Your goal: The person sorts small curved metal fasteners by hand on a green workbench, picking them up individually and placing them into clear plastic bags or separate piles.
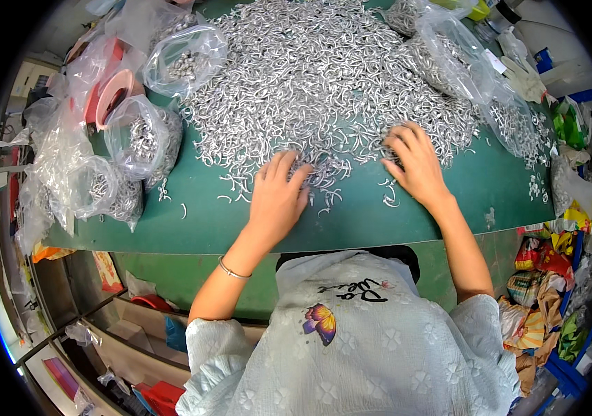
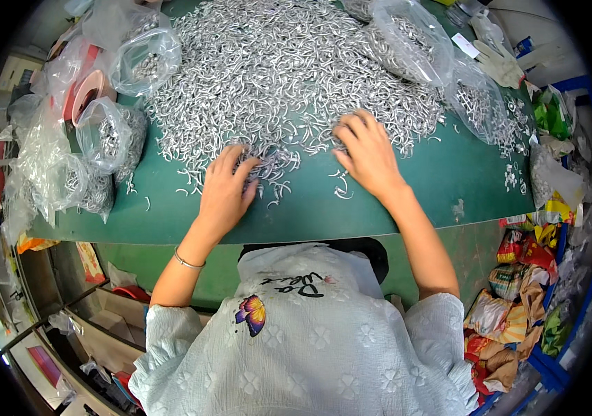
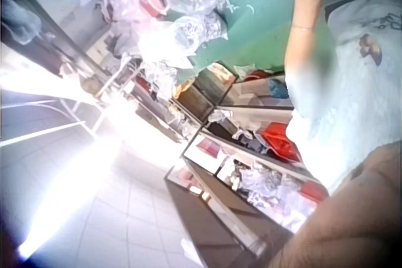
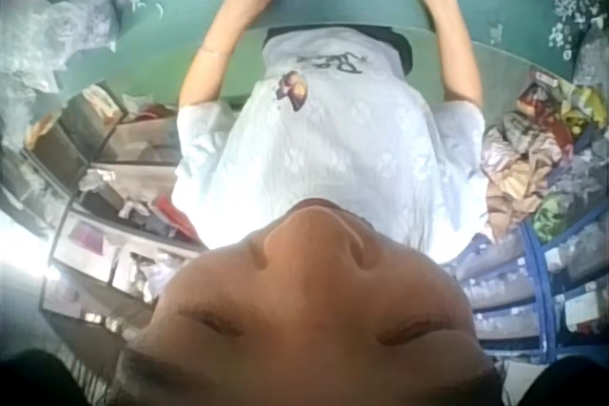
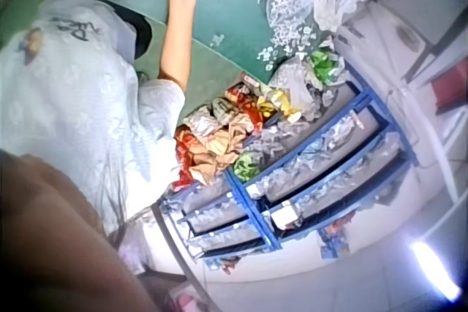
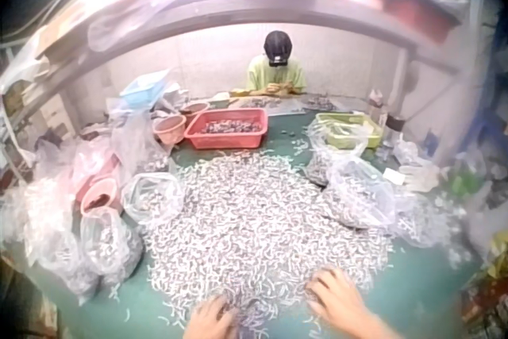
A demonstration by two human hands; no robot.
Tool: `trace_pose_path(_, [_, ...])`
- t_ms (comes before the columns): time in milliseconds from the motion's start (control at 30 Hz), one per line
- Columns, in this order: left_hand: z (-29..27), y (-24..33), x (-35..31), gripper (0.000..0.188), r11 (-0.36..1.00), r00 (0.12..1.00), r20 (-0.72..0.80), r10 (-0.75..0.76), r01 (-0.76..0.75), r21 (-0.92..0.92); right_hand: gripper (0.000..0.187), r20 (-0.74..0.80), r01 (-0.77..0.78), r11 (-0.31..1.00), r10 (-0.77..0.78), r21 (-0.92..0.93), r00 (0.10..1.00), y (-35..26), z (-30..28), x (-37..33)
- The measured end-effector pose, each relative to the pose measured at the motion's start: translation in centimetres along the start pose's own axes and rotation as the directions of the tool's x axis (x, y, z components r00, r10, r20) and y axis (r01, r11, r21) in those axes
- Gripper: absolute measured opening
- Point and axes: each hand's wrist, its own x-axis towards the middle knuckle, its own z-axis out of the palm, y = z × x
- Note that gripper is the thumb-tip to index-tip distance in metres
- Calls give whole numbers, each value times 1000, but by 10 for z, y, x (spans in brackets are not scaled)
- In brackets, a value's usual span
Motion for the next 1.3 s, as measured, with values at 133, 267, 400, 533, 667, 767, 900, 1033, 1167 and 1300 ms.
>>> trace_pose_path(133, [-7,-15,-15,30,999,992,-111,-54,54,-2,28,-130,-87,996,90,30,987,18,-10,-20])
trace_pose_path(267, [-15,-37,-28,31,976,951,-225,-214,216,-17,25,-244,-260,963,237,-68,940,18,-22,-24])
trace_pose_path(400, [-15,-8,-15,44,979,974,-178,-142,165,121,44,-263,-94,985,130,146,956,-24,-10,8])
trace_pose_path(533, [0,0,-16,51,968,992,4,-123,119,220,54,8,163,951,-171,264,985,-81,23,31])
trace_pose_path(667, [-5,-20,-25,48,958,985,-35,-169,173,229,36,129,188,950,-225,248,966,-70,33,16])
trace_pose_path(767, [-4,-29,-32,50,959,970,-139,-199,221,175,32,133,131,947,-176,292,975,-38,28,-4])
trace_pose_path(900, [-2,-33,-31,58,933,916,-229,-329,352,69,36,40,-32,987,26,158,999,-10,13,-18])
trace_pose_path(1033, [4,-30,-28,51,917,897,-273,-348,386,101,49,-95,-78,990,90,121,991,-46,9,12])
trace_pose_path(1167, [-2,-15,-32,40,968,975,-118,-190,206,143,54,-29,39,993,-36,114,999,-86,44,34])
trace_pose_path(1300, [-14,-30,-37,39,986,977,-133,-166,164,-28,47,159,161,962,-199,223,967,-78,33,21])
